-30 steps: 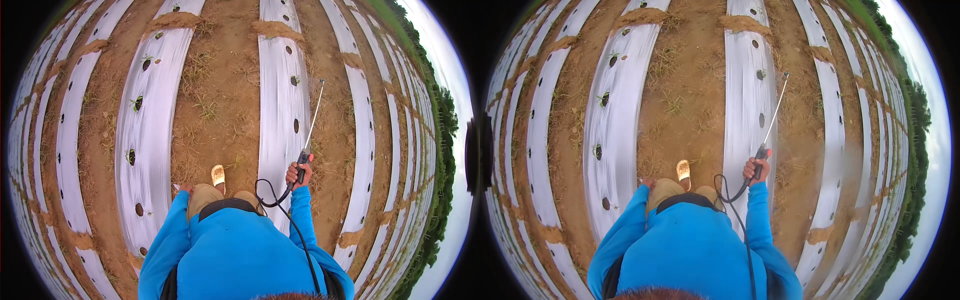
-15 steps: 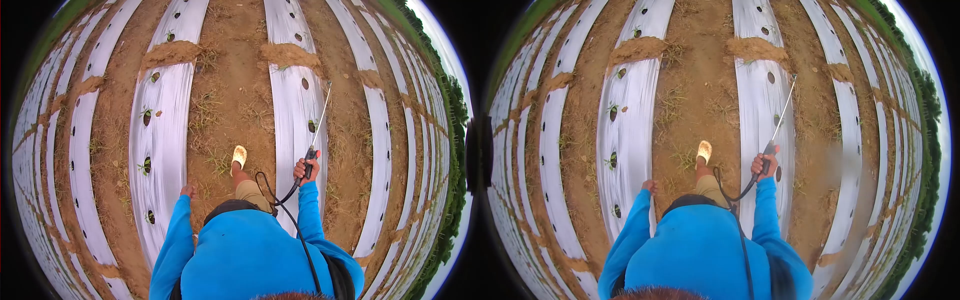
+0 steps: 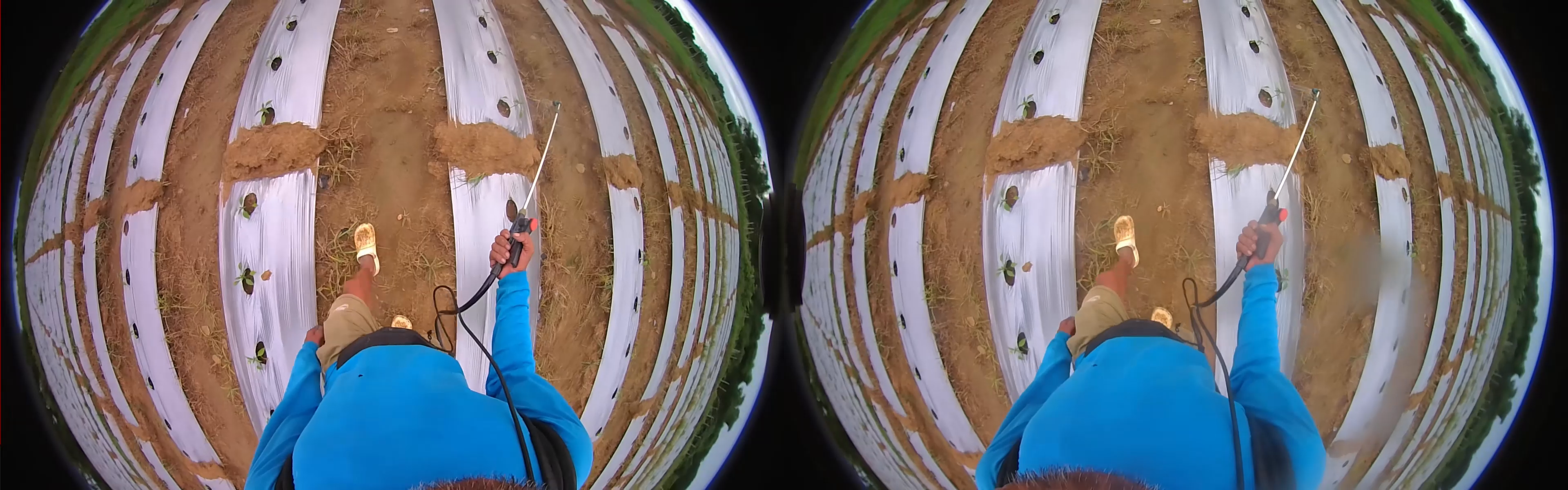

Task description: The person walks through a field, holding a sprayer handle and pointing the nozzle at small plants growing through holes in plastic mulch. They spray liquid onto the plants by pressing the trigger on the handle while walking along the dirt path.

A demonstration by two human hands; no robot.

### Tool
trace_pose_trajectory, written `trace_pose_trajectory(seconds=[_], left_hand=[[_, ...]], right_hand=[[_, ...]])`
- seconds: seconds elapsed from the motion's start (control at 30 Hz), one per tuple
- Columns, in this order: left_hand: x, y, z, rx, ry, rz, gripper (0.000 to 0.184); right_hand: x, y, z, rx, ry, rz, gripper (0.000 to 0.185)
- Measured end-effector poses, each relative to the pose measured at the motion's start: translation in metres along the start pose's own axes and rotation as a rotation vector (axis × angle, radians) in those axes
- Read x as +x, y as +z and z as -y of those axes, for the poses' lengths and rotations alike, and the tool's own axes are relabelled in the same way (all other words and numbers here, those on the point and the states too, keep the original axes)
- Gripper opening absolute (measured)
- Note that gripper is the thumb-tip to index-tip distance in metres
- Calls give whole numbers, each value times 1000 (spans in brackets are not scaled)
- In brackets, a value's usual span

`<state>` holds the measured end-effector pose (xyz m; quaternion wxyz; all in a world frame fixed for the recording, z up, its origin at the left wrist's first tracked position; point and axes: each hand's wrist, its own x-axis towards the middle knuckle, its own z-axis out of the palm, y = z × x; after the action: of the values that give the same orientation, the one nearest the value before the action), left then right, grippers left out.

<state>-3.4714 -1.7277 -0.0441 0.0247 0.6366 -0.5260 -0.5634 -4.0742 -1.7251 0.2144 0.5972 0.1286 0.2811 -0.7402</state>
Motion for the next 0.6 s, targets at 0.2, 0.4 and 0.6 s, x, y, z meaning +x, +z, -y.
trace_pose_trajectory(seconds=[0.2,0.4,0.6], left_hand=[[229,-18,-106,-96,140,144,26],[367,-103,-365,-410,-156,223,23],[508,-182,-563,-516,-129,224,23]], right_hand=[[136,60,30,-43,40,-68,20],[245,162,68,45,87,48,22],[394,247,107,52,19,58,22]])
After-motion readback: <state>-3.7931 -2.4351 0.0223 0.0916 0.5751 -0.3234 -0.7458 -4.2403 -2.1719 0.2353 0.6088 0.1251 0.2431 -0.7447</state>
